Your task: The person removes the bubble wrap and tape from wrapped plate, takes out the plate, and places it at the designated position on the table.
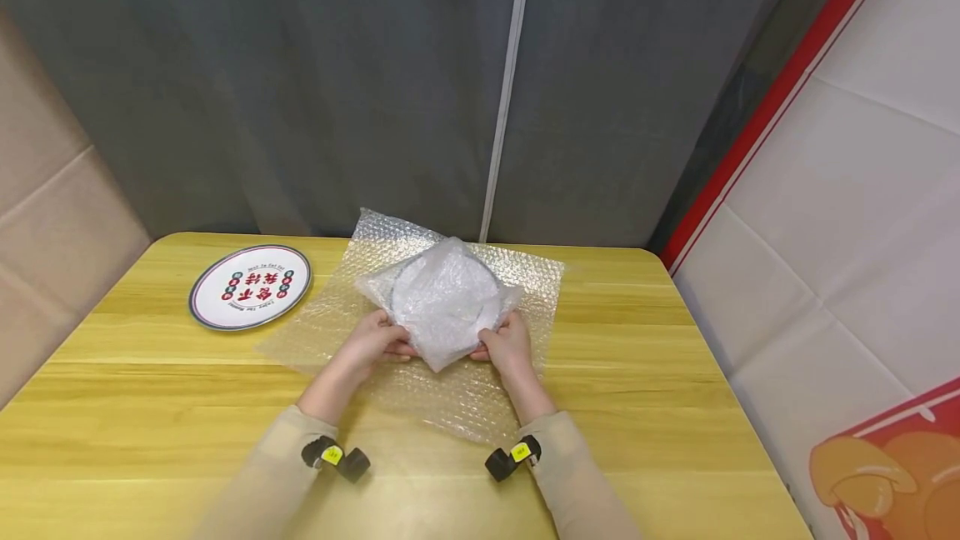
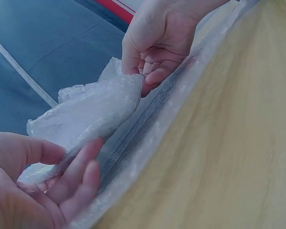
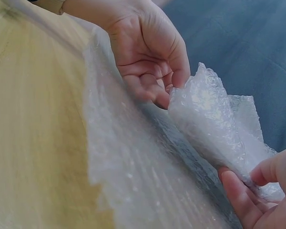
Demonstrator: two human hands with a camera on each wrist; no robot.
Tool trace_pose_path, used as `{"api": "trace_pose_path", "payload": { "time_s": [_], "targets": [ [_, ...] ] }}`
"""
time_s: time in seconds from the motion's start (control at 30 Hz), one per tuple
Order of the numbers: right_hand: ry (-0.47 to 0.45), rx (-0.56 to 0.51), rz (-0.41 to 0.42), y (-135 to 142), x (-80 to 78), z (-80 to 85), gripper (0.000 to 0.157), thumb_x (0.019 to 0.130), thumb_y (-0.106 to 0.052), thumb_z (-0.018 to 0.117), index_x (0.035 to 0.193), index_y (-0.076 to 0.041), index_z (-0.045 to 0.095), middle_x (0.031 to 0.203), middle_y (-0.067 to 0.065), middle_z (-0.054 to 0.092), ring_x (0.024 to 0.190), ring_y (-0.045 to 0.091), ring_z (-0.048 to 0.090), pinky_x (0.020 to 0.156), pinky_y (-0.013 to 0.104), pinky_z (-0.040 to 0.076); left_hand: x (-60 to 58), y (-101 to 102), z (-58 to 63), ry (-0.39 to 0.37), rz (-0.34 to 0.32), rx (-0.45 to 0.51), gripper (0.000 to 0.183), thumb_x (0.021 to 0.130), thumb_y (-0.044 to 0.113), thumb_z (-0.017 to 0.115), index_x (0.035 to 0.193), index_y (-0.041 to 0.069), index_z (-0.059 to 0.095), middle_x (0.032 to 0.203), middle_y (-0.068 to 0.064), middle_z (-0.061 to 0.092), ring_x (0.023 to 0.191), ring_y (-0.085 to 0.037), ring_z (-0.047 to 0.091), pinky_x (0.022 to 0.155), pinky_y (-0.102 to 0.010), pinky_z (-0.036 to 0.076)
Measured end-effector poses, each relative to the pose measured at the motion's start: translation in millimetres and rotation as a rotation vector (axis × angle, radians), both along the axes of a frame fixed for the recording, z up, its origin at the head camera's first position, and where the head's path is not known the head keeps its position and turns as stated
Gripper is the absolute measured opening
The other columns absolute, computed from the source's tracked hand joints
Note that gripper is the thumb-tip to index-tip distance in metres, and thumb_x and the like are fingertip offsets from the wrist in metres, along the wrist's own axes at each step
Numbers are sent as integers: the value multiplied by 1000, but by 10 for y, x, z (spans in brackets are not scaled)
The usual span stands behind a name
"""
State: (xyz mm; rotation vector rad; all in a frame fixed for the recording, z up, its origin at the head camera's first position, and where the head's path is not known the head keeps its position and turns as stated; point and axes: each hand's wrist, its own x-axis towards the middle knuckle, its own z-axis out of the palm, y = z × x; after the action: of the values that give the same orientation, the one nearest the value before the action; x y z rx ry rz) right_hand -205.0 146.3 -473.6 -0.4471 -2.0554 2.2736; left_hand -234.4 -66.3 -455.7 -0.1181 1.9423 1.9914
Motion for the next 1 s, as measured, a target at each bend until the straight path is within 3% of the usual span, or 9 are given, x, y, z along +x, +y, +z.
{"api": "trace_pose_path", "payload": {
  "time_s": [0.27,0.9,1.0],
  "targets": [
    [-9,36,-10,-17,-22,-52,23,80,15,52,90,1,36,71,13,50,47,16,58,48,26,56,-14,-4,-11,-32,15,49,19,82,-15,51,96,-7,42,77,-20,57,54,-19,62,58,-31,58],
    [-59,73,24,12,-43,-58,18,82,11,53,92,3,40,71,13,53,50,15,59,51,26,56,-11,16,-51,-60,54,45,16,81,-16,52,90,-6,43,75,-20,58,54,-19,62,60,-31,59],
    [-62,74,26,22,-53,-56,17,83,10,53,93,4,41,72,15,54,49,16,60,51,26,56,-14,29,-48,-54,57,37,21,80,-16,52,98,-8,43,77,-21,58,54,-19,62,60,-31,59]
  ]
}}
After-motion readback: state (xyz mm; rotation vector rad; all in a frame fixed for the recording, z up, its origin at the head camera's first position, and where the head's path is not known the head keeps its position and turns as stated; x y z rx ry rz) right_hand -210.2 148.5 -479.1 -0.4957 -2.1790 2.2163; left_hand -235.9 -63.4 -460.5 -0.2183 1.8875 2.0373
